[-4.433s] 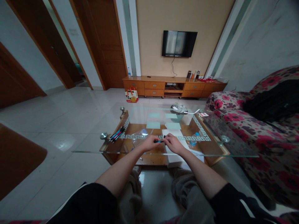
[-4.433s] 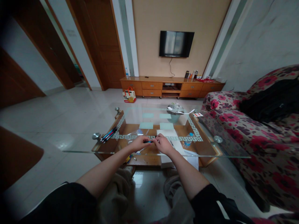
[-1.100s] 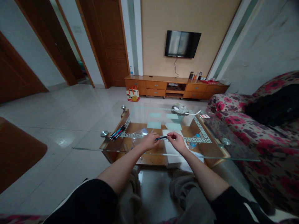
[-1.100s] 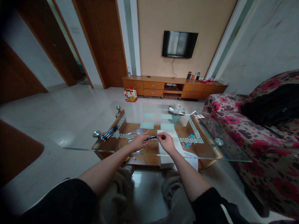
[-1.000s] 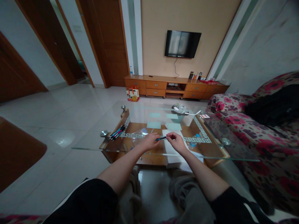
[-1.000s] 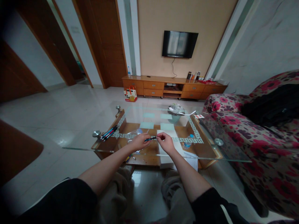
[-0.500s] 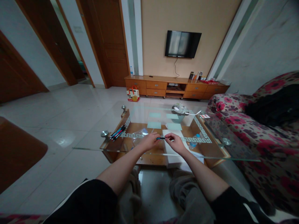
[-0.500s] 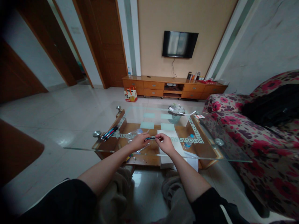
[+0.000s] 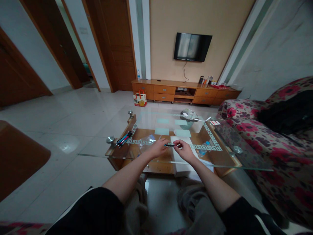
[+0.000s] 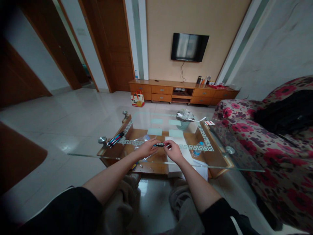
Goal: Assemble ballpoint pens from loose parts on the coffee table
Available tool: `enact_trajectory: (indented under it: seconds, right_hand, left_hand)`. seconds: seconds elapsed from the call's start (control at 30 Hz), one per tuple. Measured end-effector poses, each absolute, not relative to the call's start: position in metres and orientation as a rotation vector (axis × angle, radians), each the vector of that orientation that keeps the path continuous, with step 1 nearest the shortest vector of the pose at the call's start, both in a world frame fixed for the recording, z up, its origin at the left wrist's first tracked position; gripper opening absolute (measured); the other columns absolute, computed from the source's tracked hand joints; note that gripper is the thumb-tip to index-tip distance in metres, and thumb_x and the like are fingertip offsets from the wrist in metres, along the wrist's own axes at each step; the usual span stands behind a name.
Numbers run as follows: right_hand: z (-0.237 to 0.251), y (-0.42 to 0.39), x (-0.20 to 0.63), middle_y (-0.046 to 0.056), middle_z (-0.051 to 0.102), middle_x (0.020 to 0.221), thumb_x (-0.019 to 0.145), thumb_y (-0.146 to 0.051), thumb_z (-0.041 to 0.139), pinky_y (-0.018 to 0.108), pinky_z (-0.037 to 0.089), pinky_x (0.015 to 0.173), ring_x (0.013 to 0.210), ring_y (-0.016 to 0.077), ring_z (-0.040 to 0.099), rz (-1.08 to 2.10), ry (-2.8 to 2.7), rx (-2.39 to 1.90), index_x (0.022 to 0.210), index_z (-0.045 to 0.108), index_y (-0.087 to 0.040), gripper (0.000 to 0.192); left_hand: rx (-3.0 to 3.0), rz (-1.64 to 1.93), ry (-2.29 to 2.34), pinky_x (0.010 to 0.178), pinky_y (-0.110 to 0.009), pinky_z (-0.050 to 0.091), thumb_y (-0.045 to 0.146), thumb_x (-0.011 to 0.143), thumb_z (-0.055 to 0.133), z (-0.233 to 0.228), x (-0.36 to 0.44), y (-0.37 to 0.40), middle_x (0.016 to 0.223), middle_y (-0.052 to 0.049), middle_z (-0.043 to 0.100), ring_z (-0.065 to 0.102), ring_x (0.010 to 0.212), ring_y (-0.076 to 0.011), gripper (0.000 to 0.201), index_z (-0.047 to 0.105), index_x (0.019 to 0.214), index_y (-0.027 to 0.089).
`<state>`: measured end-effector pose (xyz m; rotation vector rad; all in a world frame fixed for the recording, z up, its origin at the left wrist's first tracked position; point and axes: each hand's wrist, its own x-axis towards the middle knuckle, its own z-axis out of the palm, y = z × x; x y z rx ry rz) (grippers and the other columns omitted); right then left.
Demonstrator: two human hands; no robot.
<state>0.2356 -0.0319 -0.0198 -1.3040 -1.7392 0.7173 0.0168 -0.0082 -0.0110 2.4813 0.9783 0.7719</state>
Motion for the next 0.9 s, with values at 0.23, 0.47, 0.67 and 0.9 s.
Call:
enact_trajectory:
  seconds: [0.23, 0.47, 0.67, 0.9]
  right_hand:
    - [-0.02, -0.031, 0.234, 0.002, 0.07, 0.087, 0.079, -0.023, 0.06, 0.029, 0.052, 0.069, 0.071, 0.0151, 0.064, 0.712, -1.76, -1.278, 0.099, 0.067, -0.019, 0.022]
    - [-0.022, -0.032, 0.233, 0.003, 0.072, 0.089, 0.079, -0.02, 0.058, 0.03, 0.053, 0.072, 0.076, 0.0161, 0.066, 0.739, -1.769, -1.236, 0.099, 0.067, -0.019, 0.023]
    - [-0.02, -0.034, 0.229, 0.003, 0.072, 0.092, 0.078, -0.018, 0.057, 0.029, 0.052, 0.073, 0.079, 0.016, 0.066, 0.759, -1.777, -1.174, 0.097, 0.067, -0.019, 0.021]
    - [-0.019, -0.035, 0.227, 0.004, 0.072, 0.093, 0.078, -0.017, 0.057, 0.029, 0.052, 0.073, 0.081, 0.0166, 0.067, 0.786, -1.781, -1.145, 0.1, 0.066, -0.019, 0.024]
  left_hand:
    - [2.5, 0.718, 1.014, 0.087, -0.033, 0.047, 0.03, 0.091, 0.058, -0.002, 0.016, -0.015, 0.111, -0.006, 0.063, 0.06, 0.1, -0.0213, 0.032, 0.059, 0.123, 0.026]
    - [2.539, 0.696, 1.046, 0.086, -0.031, 0.048, 0.036, 0.091, 0.059, -0.002, 0.016, -0.014, 0.11, -0.005, 0.063, 0.061, 0.098, -0.0206, 0.033, 0.06, 0.123, 0.027]
    - [2.568, 0.699, 1.08, 0.081, -0.03, 0.048, 0.039, 0.091, 0.059, -0.003, 0.017, -0.015, 0.11, -0.005, 0.063, 0.061, 0.097, -0.0203, 0.033, 0.061, 0.122, 0.027]
    - [2.594, 0.671, 1.141, 0.079, -0.029, 0.047, 0.038, 0.093, 0.056, 0.002, 0.017, -0.018, 0.107, -0.005, 0.065, 0.062, 0.095, -0.0197, 0.031, 0.064, 0.12, 0.027]
